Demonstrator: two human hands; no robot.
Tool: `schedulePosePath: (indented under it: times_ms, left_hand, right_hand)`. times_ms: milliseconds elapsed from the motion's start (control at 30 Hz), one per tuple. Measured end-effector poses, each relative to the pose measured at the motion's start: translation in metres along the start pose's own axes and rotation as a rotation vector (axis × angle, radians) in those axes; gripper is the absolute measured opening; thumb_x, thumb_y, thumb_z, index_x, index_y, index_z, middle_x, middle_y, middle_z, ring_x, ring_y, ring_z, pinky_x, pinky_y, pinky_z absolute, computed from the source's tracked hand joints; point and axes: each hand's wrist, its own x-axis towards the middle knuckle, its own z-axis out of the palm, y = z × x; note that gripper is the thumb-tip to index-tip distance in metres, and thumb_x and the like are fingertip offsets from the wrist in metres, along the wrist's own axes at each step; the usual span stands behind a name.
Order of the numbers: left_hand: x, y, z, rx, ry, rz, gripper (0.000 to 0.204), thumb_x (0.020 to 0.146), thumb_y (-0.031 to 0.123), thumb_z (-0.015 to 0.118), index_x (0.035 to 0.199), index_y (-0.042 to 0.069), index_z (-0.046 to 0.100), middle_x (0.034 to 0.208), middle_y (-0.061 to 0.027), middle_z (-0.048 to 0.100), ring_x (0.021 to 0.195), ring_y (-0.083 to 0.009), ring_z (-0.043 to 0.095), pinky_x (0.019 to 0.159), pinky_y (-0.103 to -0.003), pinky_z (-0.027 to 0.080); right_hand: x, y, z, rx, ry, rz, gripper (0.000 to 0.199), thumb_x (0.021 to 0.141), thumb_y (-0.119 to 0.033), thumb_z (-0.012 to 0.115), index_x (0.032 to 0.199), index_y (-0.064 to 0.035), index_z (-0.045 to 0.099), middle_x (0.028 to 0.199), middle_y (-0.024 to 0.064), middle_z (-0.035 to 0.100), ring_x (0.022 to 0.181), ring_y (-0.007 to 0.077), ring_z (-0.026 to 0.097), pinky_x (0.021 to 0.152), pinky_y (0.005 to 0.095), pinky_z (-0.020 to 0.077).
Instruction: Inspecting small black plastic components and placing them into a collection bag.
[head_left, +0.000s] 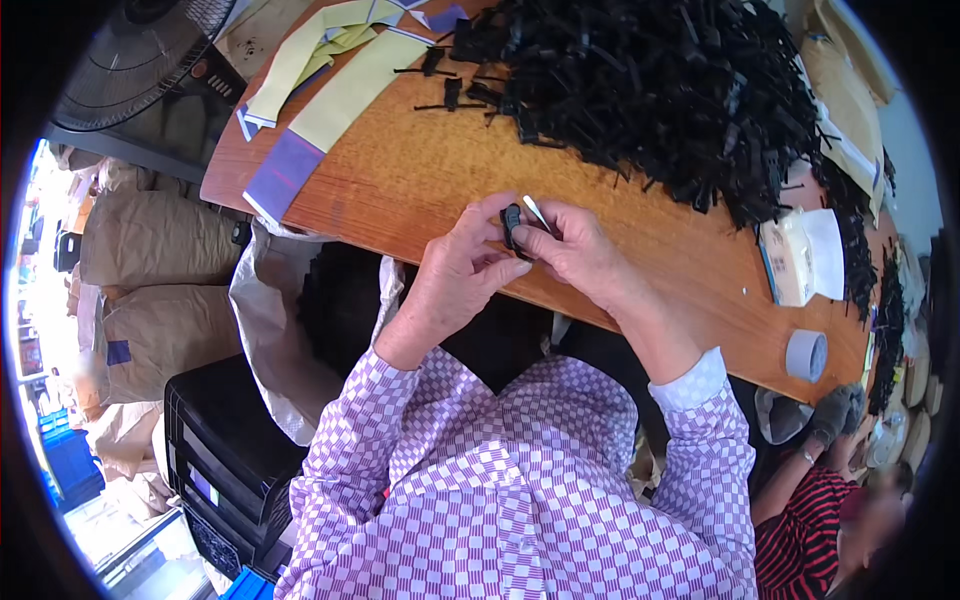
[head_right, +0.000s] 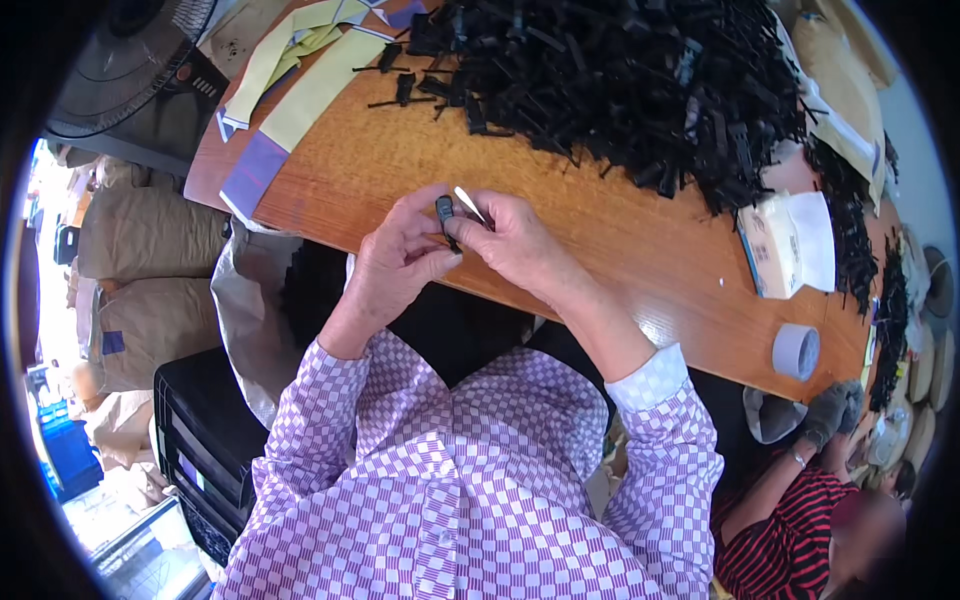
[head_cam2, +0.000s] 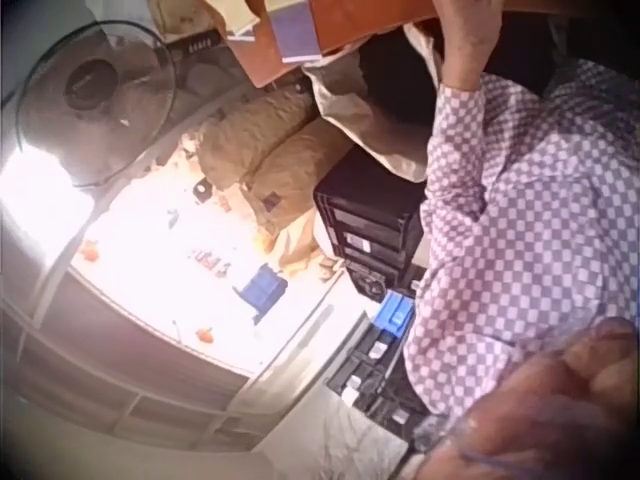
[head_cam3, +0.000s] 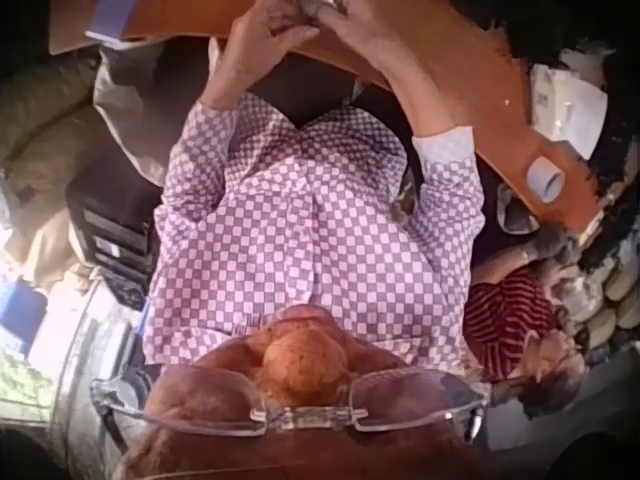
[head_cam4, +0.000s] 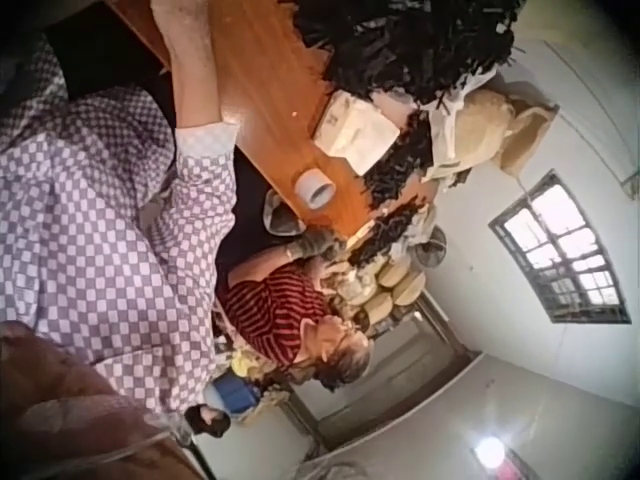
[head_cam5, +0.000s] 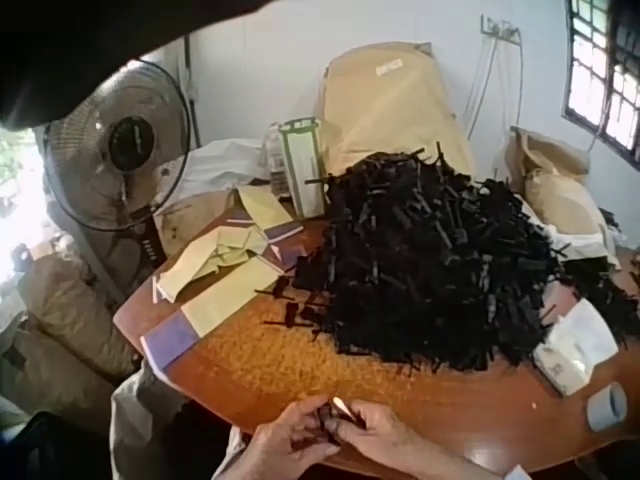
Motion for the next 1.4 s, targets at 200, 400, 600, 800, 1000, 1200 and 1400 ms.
schedulePosePath:
  times_ms: [200, 400, 600, 800, 1000, 1200, 1400]
  left_hand:
    - [-0.015, -0.001, 0.033, -0.117, 0.051, -0.037, 0.045, 0.087, -0.004, 0.058, 0.129, 0.007, 0.048, 0.09, -0.0037, 0.06, 0.076, -0.0063, 0.059, 0.064, -0.021, 0.05]
    - [-0.034, 0.001, 0.038, -0.192, 0.123, -0.041, 0.039, 0.091, -0.004, 0.051, 0.128, 0.007, 0.049, 0.082, 0.0005, 0.056, 0.071, -0.0042, 0.055, 0.061, -0.019, 0.047]
    - [-0.051, 0.001, 0.041, -0.099, 0.183, 0.037, 0.036, 0.092, -0.003, 0.051, 0.127, 0.005, 0.049, 0.083, -0.0033, 0.057, 0.071, -0.0072, 0.056, 0.063, -0.021, 0.049]
    - [-0.06, 0.0, 0.043, -0.041, 0.234, 0.124, 0.032, 0.089, -0.003, 0.053, 0.121, 0.002, 0.053, 0.088, -0.0082, 0.061, 0.077, -0.0126, 0.061, 0.067, -0.025, 0.051]
    - [-0.066, 0.008, 0.043, 0.163, 0.305, 0.26, 0.035, 0.085, -0.004, 0.057, 0.119, 0.004, 0.056, 0.096, -0.0136, 0.063, 0.081, -0.0247, 0.066, 0.067, -0.031, 0.053]
    - [-0.065, 0.016, 0.045, 0.376, 0.303, 0.257, 0.037, 0.081, -0.004, 0.06, 0.116, 0.008, 0.057, 0.097, -0.0151, 0.062, 0.081, -0.03, 0.065, 0.066, -0.034, 0.052]
    - [-0.058, 0.007, 0.046, 0.171, 0.267, 0.184, 0.038, 0.084, -0.005, 0.057, 0.12, 0.007, 0.05, 0.091, -0.0135, 0.063, 0.076, -0.0229, 0.066, 0.065, -0.032, 0.052]
  right_hand:
    - [-0.033, 0.029, 0.011, 0.445, 0.095, -0.032, 0.02, 0.095, -0.023, 0.056, 0.105, -0.0058, 0.058, 0.072, -0.0053, 0.05, 0.054, 0.0018, 0.039, 0.044, 0.0172, 0.0271]
    - [-0.06, 0.021, 0.025, 0.286, 0.104, -0.07, 0.038, 0.099, -0.036, 0.044, 0.116, -0.0033, 0.054, 0.068, -0.0028, 0.047, 0.051, 0.0027, 0.038, 0.043, 0.0179, 0.0263]
    - [-0.067, 0.03, 0.04, 0.113, 0.13, -0.241, 0.037, 0.101, -0.029, 0.042, 0.125, -0.0013, 0.047, 0.069, -0.0039, 0.046, 0.055, 0.0022, 0.04, 0.046, 0.0164, 0.0298]
    - [-0.08, 0.024, 0.05, 0.101, 0.142, -0.242, 0.031, 0.099, -0.019, 0.046, 0.123, 0.0007, 0.048, 0.082, 0.0008, 0.055, 0.071, 0.0065, 0.051, 0.062, 0.0211, 0.044]
    - [-0.085, 0.023, 0.058, 0.157, 0.164, -0.23, 0.029, 0.099, -0.017, 0.047, 0.123, -0.0017, 0.049, 0.078, -0.0011, 0.053, 0.067, 0.0052, 0.048, 0.058, 0.0199, 0.0407]
    - [-0.079, 0.029, 0.055, 0.179, 0.19, -0.151, 0.026, 0.098, -0.016, 0.048, 0.12, -0.0031, 0.05, 0.075, -0.0019, 0.051, 0.063, 0.0052, 0.046, 0.056, 0.0208, 0.0395]
    - [-0.069, 0.042, 0.038, -0.01, 0.179, -0.381, 0.025, 0.099, -0.019, 0.048, 0.12, -0.0057, 0.05, 0.073, -0.006, 0.049, 0.052, 0.0005, 0.038, 0.044, 0.0161, 0.0286]
